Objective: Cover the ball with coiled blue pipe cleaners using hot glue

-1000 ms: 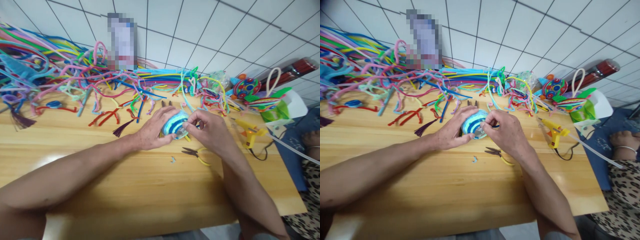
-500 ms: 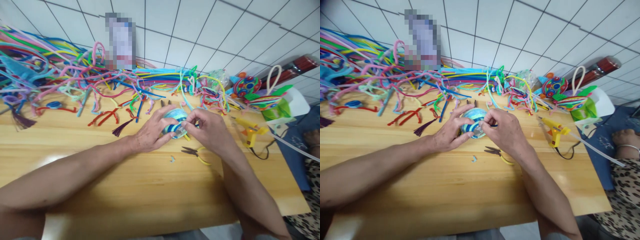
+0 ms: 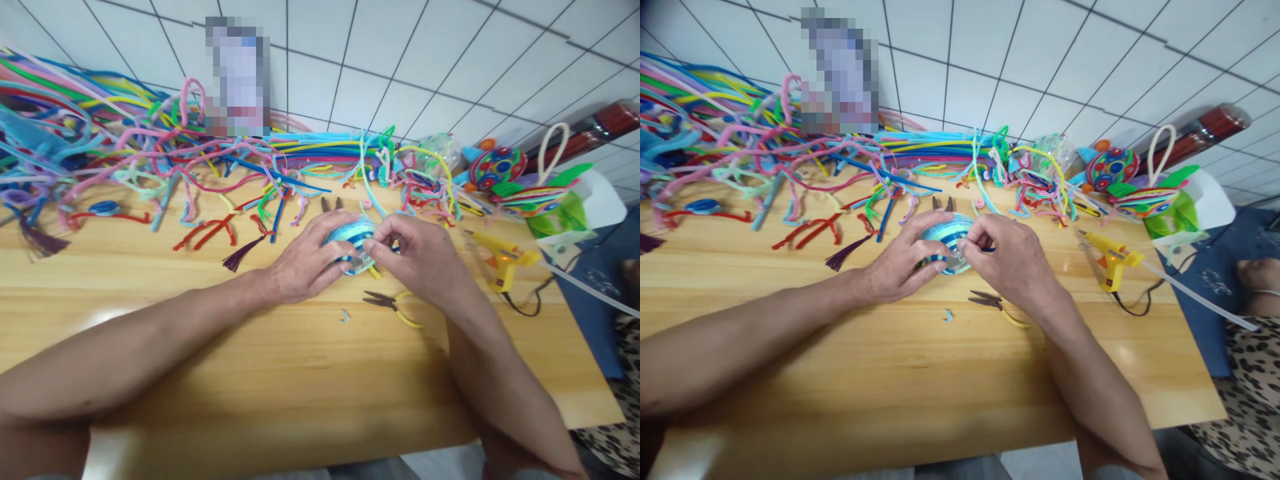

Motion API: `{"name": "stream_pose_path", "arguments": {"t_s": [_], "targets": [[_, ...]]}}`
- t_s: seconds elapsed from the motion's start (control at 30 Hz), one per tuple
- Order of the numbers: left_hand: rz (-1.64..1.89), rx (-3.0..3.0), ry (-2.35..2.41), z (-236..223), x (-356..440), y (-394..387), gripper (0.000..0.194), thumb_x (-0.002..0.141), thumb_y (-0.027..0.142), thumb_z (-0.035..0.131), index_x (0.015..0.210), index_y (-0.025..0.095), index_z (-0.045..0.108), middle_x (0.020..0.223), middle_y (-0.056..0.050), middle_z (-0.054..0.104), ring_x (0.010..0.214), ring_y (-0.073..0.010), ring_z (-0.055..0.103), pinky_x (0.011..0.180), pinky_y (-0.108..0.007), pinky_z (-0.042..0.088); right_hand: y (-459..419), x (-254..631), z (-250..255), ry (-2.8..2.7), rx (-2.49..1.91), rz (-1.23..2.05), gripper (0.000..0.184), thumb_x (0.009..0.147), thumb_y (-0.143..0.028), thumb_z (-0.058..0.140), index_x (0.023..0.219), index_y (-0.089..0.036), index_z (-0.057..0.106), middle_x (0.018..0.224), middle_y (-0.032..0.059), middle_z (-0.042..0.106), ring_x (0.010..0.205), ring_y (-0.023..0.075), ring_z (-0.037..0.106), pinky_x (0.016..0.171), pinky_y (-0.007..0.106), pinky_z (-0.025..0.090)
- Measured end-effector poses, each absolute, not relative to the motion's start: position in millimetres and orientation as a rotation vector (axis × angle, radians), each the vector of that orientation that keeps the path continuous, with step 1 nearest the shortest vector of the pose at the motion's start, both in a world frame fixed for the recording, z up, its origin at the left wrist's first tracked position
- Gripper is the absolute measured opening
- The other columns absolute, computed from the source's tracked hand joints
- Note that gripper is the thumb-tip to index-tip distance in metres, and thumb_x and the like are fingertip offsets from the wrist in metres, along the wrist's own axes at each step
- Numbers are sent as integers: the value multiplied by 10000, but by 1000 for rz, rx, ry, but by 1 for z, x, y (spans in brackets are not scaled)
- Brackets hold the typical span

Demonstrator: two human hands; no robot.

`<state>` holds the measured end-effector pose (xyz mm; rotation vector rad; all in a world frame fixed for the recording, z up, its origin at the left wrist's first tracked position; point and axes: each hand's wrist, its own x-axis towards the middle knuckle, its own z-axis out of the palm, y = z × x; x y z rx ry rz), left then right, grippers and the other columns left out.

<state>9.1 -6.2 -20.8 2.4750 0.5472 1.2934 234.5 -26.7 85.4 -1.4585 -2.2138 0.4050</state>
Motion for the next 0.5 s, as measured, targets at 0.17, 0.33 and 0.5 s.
{"name": "stream_pose_path", "arguments": {"t_s": [0.17,0.33,0.5], "targets": [[1311,2493,535,-20,9,-6,204,1089,314,582,1289,271,574,1608,-169,517,1543,-321,489,1240,-654,457,-26,236,86,-2215,-1462,427,146,866,-209,702,742,-247,636,669,-29,672,576,132,521,573,298,349],[1276,2494,555,-20,8,-6,199,1095,332,574,1287,280,582,1623,-157,523,1545,-324,490,1263,-681,412,-25,236,85,-2223,-1442,432,150,876,-211,708,753,-251,634,648,-42,644,557,126,492,564,294,342],[1279,2517,570,-21,9,-6,192,1115,365,546,1287,284,577,1614,-158,523,1565,-299,467,1256,-671,442,-26,235,83,-2218,-1441,391,156,879,-229,698,743,-253,624,662,-22,667,591,143,536,563,299,343]]}}
